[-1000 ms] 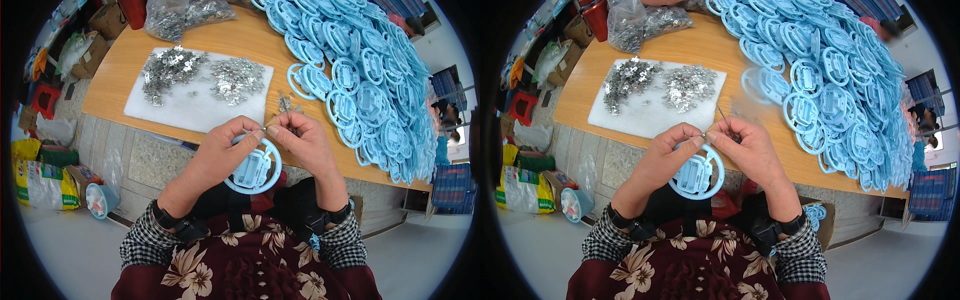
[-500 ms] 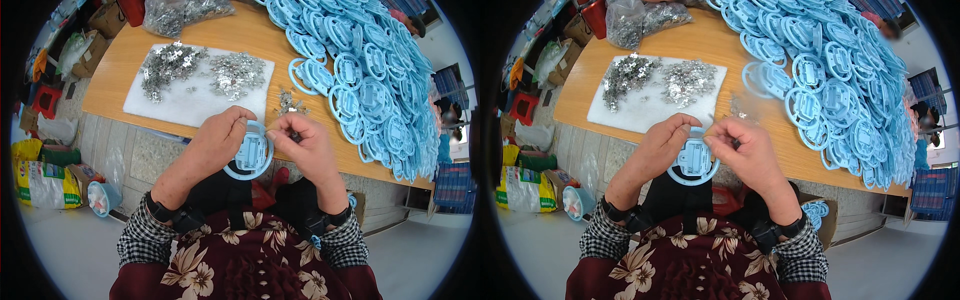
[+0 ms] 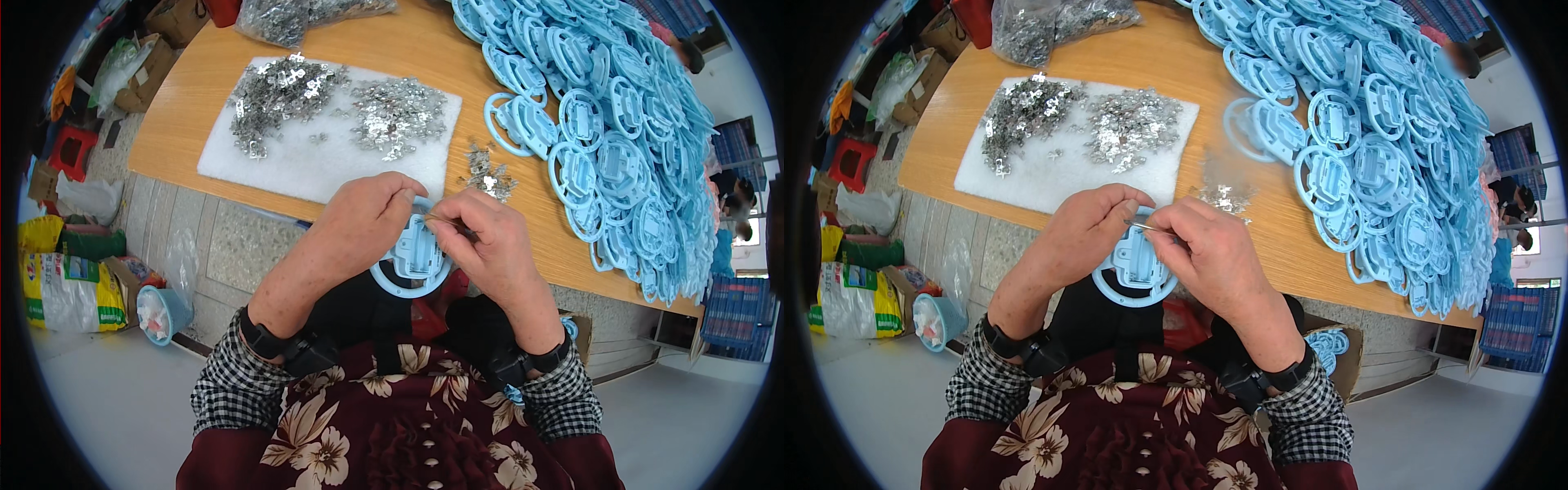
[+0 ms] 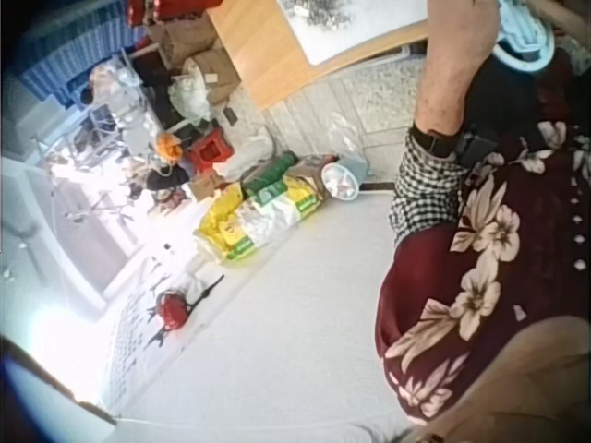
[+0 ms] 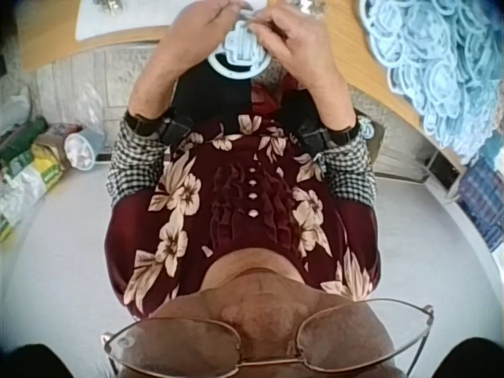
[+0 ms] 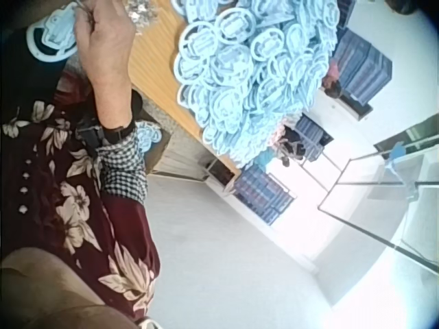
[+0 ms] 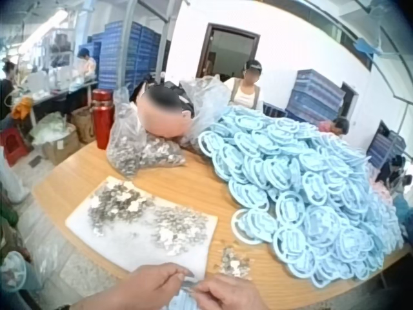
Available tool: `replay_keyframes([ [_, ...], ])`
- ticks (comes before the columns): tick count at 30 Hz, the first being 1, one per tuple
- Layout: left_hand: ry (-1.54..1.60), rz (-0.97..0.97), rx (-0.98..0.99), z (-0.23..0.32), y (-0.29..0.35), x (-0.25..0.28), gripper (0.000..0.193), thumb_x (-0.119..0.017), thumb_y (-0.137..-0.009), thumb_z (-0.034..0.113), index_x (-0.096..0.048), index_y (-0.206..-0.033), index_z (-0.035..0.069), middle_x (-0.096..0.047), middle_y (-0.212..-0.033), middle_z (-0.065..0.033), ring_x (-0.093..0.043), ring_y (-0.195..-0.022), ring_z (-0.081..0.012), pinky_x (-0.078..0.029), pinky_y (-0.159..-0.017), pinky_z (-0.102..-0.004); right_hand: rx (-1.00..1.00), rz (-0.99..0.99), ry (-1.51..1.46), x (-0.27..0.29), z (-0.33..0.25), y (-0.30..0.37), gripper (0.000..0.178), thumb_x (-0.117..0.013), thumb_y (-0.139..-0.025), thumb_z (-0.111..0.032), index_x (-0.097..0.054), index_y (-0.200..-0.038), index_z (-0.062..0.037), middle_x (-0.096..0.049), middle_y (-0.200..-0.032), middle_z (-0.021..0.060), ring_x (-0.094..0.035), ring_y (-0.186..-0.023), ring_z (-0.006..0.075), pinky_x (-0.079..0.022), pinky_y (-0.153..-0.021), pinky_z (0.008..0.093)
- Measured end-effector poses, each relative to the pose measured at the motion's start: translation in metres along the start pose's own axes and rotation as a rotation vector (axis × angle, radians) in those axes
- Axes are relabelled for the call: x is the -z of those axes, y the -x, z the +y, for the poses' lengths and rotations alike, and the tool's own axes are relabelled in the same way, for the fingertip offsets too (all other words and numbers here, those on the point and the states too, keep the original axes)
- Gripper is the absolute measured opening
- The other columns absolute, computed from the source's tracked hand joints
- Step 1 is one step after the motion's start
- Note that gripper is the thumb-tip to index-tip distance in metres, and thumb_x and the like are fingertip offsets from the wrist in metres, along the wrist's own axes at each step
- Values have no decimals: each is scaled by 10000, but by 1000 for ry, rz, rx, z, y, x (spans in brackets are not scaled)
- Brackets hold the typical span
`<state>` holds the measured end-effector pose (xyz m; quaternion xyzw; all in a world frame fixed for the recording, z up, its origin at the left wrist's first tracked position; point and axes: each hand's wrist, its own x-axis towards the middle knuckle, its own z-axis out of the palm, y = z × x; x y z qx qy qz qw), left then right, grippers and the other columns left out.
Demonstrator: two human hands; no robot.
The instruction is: Assembling small plastic components onto blue circular frames using a metal pick tool.
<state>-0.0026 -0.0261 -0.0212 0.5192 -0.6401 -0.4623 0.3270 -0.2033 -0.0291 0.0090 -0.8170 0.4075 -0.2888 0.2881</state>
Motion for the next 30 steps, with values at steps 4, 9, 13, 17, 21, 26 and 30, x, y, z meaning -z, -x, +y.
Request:
replay_keyframes([
  [4, 30, -10, 8, 0, -1, -1, 291, -492, -1016, 182, -672, -1127, -18, -700, -893, -124, -636, -812, -183, -509, -763, -330, -20, 7, -15, 0, 1, 1, 95, -715, -840, -69, -654, -910, -52, -634, -813, 110, -646, -721, 288, -504, -632, 359],
  [9, 24, -19, 25, -2, -1, 0, 289, -494, -1014, 181, -674, -1126, -16, -693, -866, -106, -625, -791, -165, -510, -744, -323, -46, 10, -13, -2, 1, 3, 107, -719, -826, -61, -644, -902, -50, -632, -803, 101, -651, -735, 284, -512, -641, 358],
  [13, 11, 3, -10, -5, -2, -3, 287, -491, -1016, 184, -674, -1113, -16, -689, -856, -94, -620, -783, -156, -512, -740, -318, 81, 85, 211, -15, -11, 12, 127, -714, -809, -42, -639, -911, -60, -606, -804, 86, -646, -730, 280, -522, -626, 375],
  [17, 57, -8, -5, -4, -1, -2, 286, -489, -1014, 185, -673, -1105, -14, -689, -853, -90, -620, -783, -152, -513, -741, -314, 170, 58, 393, -15, -17, 17, 177, -713, -789, -30, -635, -943, -73, -575, -811, 75, -629, -706, 275, -523, -598, 383],
  [21, 49, 11, -12, -7, -1, -3, 276, -494, -1008, 175, -678, -1097, -10, -691, -854, -87, -621, -784, -151, -515, -741, -313, 172, 67, 302, -12, -11, 17, 223, -710, -783, -30, -651, -995, -68, -575, -819, 77, -629, -704, 270, -526, -598, 381],
  [26, 27, 31, 20, -9, -1, -3, 271, -500, -1005, 171, -681, -1092, -11, -690, -849, -83, -620, -782, -148, -514, -734, -311, 85, 37, 277, -7, -15, 17, 307, -694, -805, -38, -679, -1112, -58, -587, -853, 90, -635, -723, 278, -534, -609, 382],
  [30, 41, 15, 5, -3, 0, -3, 279, -492, -1013, 175, -678, -1095, -17, -683, -835, -81, -613, -768, -139, -512, -717, -310, 101, -46, 373, -7, -22, 23, 340, -686, -842, -69, -646, -1181, -66, -595, -887, 100, -636, -750, 308, -530, -621, 411],
])
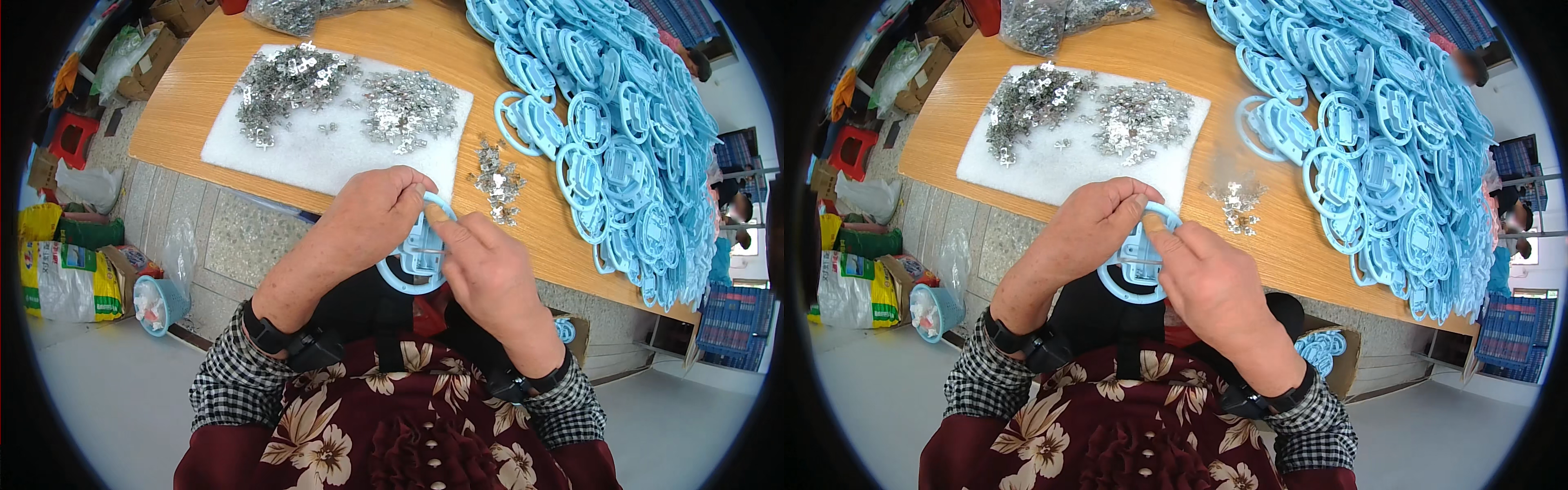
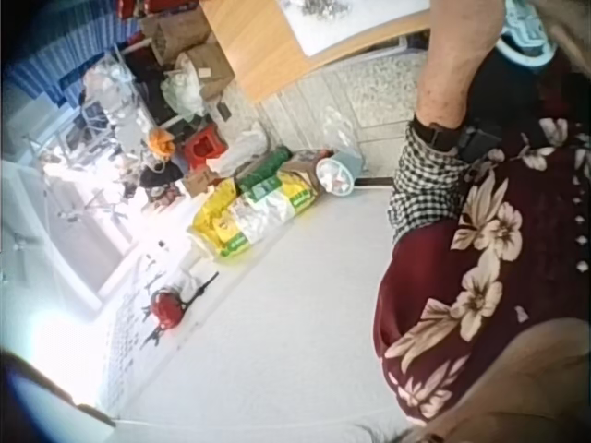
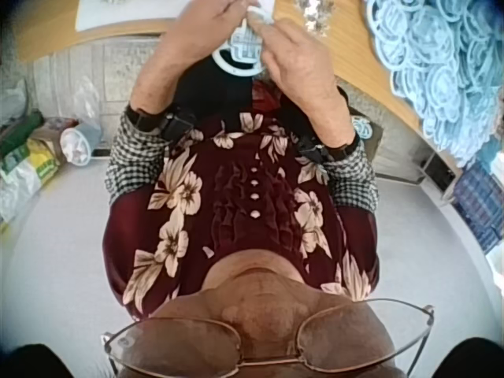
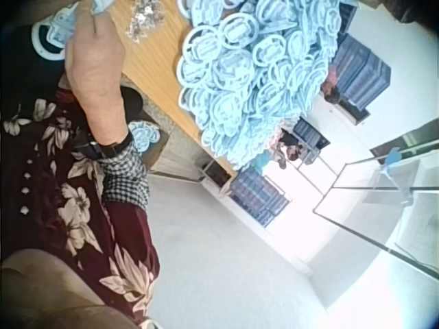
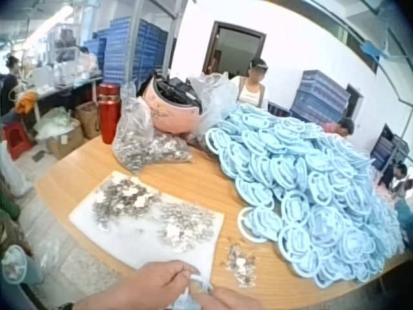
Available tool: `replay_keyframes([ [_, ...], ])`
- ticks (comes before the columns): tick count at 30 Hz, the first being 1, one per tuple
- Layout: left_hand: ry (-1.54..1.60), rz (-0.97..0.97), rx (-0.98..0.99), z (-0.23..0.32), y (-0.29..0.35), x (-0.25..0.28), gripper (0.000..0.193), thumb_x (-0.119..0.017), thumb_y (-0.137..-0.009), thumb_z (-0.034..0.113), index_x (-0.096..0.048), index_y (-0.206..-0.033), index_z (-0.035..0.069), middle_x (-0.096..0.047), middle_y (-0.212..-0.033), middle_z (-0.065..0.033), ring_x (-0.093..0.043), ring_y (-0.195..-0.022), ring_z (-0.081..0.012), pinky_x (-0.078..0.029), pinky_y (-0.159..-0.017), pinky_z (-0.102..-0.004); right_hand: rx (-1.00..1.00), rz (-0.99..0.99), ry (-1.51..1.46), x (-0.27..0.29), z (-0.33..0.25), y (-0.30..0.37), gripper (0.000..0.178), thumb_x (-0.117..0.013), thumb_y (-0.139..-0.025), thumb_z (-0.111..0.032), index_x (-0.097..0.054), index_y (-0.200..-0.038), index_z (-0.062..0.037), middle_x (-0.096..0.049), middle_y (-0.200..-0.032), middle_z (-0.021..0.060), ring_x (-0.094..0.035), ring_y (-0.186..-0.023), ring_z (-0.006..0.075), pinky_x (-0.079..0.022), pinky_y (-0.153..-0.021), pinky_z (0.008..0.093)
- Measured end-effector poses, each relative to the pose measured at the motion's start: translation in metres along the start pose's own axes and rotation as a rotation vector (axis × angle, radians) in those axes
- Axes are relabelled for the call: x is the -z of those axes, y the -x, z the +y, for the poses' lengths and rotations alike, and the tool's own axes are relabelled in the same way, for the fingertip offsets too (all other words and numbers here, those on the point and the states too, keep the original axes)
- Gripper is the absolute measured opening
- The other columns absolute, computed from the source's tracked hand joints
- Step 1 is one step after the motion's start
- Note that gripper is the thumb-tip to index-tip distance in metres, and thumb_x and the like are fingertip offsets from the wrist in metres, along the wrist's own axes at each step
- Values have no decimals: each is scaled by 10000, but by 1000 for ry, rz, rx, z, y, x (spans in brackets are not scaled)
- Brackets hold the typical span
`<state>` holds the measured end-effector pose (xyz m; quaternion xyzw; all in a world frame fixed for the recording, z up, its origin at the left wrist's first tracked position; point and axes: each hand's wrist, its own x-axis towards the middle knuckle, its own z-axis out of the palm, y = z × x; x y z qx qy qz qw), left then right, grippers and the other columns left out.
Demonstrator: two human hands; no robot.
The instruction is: Assembling small plastic components onto blue circular frames using a metal pick tool.
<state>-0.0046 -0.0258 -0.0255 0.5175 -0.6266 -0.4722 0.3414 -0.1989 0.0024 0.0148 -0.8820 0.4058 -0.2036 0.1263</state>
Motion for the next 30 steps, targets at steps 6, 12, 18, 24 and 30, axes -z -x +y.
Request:
replay_keyframes([
  [6, 28, 20, 22, 0, 1, -2, 291, -481, -1024, 178, -672, -1099, -28, -678, -826, -83, -601, -754, -131, -510, -712, -311, -223, -34, -62, 16, 4, 4, 275, -647, -925, -135, -584, -1190, -99, -587, -898, 135, -636, -803, 370, -518, -648, 464],
  [12, -8, 13, 14, 3, 1, -2, 294, -479, -1027, 181, -670, -1103, -29, -675, -814, -81, -594, -732, -120, -508, -685, -300, -166, -105, 7, 19, 4, 4, 154, -622, -931, -126, -600, -1082, -101, -591, -878, 131, -635, -757, 364, -514, -628, 452],
  [18, 20, 6, 38, 3, 2, -1, 293, -481, -1029, 183, -672, -1098, -28, -672, -805, -78, -594, -709, -121, -509, -662, -297, -34, -104, 226, 25, 4, -3, 250, -643, -823, -79, -616, -1065, -132, -574, -729, 72, -654, -697, 282, -512, -576, 403],
  [24, 33, -7, 60, 8, 2, 0, 298, -481, -1029, 189, -674, -1097, -29, -681, -809, -94, -612, -719, -130, -515, -667, -305, 10, -103, 238, 24, 6, -3, 238, -655, -813, -97, -638, -1045, -152, -566, -691, 42, -640, -606, 252, -490, -499, 368],
  [30, 28, -6, 66, 7, 3, 0, 300, -481, -1028, 190, -675, -1093, -29, -669, -781, -94, -609, -700, -136, -513, -652, -309, -13, -88, 207, 24, 6, -3, 304, -655, -810, -102, -656, -1107, -166, -576, -707, 46, -648, -622, 253, -502, -514, 369],
])
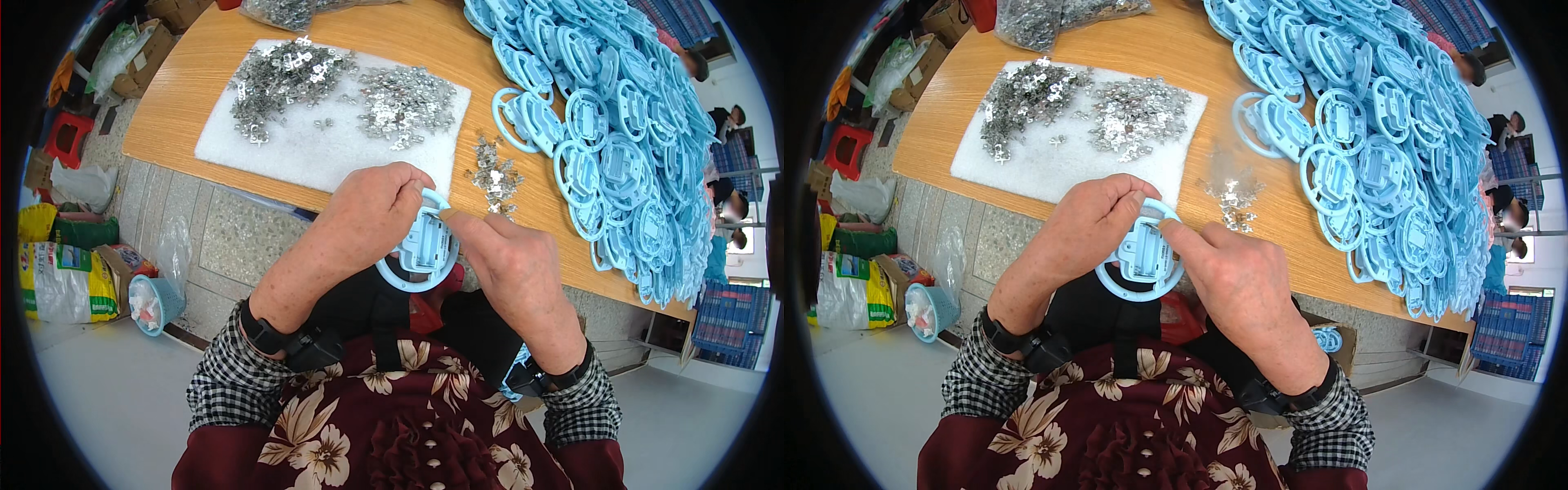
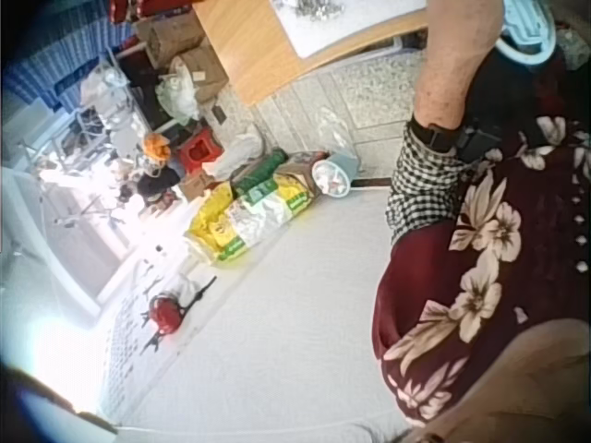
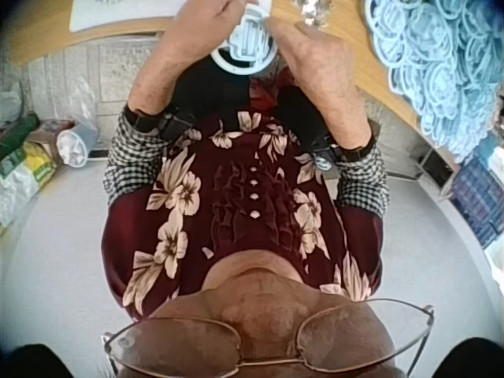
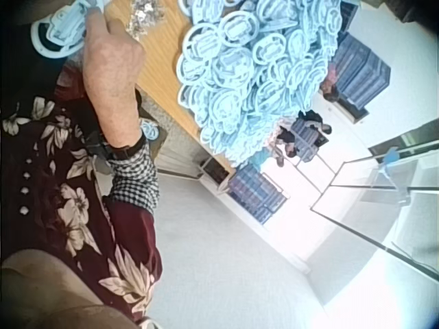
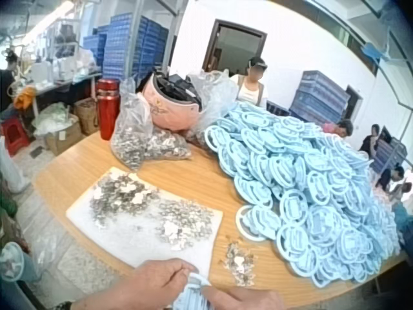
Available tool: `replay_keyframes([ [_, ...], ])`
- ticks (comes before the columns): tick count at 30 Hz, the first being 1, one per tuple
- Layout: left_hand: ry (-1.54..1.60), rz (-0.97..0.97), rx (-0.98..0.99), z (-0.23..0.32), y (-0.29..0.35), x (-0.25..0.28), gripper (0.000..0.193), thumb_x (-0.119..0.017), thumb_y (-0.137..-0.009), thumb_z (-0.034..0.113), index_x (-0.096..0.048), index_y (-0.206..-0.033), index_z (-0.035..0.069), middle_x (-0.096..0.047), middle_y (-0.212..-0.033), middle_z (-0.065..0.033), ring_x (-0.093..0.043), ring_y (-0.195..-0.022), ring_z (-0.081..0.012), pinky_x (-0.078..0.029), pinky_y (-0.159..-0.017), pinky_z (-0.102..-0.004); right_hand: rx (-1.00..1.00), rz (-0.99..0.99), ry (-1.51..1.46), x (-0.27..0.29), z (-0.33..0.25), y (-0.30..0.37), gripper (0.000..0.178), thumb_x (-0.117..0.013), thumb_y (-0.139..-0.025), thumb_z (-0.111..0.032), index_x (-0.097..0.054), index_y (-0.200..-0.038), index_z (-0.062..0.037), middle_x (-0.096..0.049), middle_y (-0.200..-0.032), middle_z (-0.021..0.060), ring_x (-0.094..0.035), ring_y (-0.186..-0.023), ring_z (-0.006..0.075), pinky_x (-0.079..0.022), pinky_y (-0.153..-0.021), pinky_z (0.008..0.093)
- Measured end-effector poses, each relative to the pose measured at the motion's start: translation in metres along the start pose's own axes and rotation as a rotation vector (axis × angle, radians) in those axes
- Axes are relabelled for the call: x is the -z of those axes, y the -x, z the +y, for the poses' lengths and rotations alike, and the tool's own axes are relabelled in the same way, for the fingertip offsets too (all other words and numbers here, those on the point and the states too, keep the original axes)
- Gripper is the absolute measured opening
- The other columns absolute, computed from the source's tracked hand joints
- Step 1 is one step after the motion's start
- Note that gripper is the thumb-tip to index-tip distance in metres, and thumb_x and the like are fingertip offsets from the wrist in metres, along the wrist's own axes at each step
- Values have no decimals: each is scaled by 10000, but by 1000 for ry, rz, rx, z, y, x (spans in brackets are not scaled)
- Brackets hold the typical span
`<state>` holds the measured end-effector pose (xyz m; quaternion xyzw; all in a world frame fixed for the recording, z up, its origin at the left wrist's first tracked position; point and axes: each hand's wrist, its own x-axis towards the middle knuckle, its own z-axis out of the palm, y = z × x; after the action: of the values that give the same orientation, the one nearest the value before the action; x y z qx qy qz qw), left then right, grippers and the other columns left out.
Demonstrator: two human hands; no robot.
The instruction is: Assembling small plastic components onto blue circular frames using a metal pick tool.
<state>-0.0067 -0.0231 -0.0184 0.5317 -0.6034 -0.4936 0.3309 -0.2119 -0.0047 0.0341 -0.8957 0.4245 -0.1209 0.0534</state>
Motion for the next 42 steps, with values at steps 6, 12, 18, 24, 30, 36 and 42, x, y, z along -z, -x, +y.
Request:
replay_keyframes([
  [6, -5, 18, -33, -4, -1, -2, 301, -478, -1028, 193, -676, -1083, -26, -645, -737, -84, -594, -652, -138, -504, -616, -315, 28, -35, 103, 1, -3, -2, 319, -651, -784, -97, -656, -1099, -149, -568, -747, 35, -653, -660, 231, -516, -536, 357],
  [12, -69, 52, -126, -9, -3, -3, 303, -472, -1026, 190, -676, -1083, -26, -634, -715, -95, -596, -635, -145, -509, -613, -325, 201, -57, 299, 7, -7, -9, 273, -654, -768, -131, -625, -1040, -127, -539, -734, 34, -623, -616, 197, -490, -487, 339],
  [18, 14, 0, 7, 1, 0, 1, 307, -463, -1030, 189, -680, -1087, -20, -642, -728, -97, -600, -647, -140, -518, -626, -328, 323, -121, 359, 18, -2, -23, 168, -649, -770, -132, -567, -916, -118, -538, -733, 40, -619, -601, 205, -483, -477, 344],
  [24, 118, -57, 22, -3, 3, 7, 306, -461, -1042, 194, -666, -1123, -19, -677, -840, -67, -620, -759, -107, -523, -702, -274, 154, -79, 120, 18, 2, -7, 251, -653, -815, -130, -613, -1062, -129, -594, -750, 77, -648, -636, 279, -502, -529, 397],
  [30, 398, -160, 26, 4, 9, 3, 304, -448, -1073, 203, -629, -1192, -12, -688, -982, -26, -630, -877, -69, -530, -786, -243, -429, 30, -648, -13, 5, 27, 238, -640, -981, -208, -586, -1182, -94, -630, -803, 43, -553, -549, 131, -414, -495, 303],
  [36, 522, -165, 27, 5, 17, -9, 299, -468, -1062, 176, -602, -1259, -4, -685, -1066, -33, -626, -917, -65, -526, -824, -233, -739, 20, -1592, -13, 5, 29, 279, -591, -1029, -250, -553, -1221, -52, -589, -823, -47, -467, -600, -5, -330, -493, 166],
  [42, 233, -249, -107, 16, 25, -10, 359, -463, -1024, 129, -557, -1340, -12, -689, -1100, -68, -645, -918, -101, -530, -834, -253, -712, 28, -1508, -3, 11, 34, 263, -573, -1039, -222, -560, -1231, -42, -599, -829, -27, -528, -657, 14, -382, -542, 166],
])
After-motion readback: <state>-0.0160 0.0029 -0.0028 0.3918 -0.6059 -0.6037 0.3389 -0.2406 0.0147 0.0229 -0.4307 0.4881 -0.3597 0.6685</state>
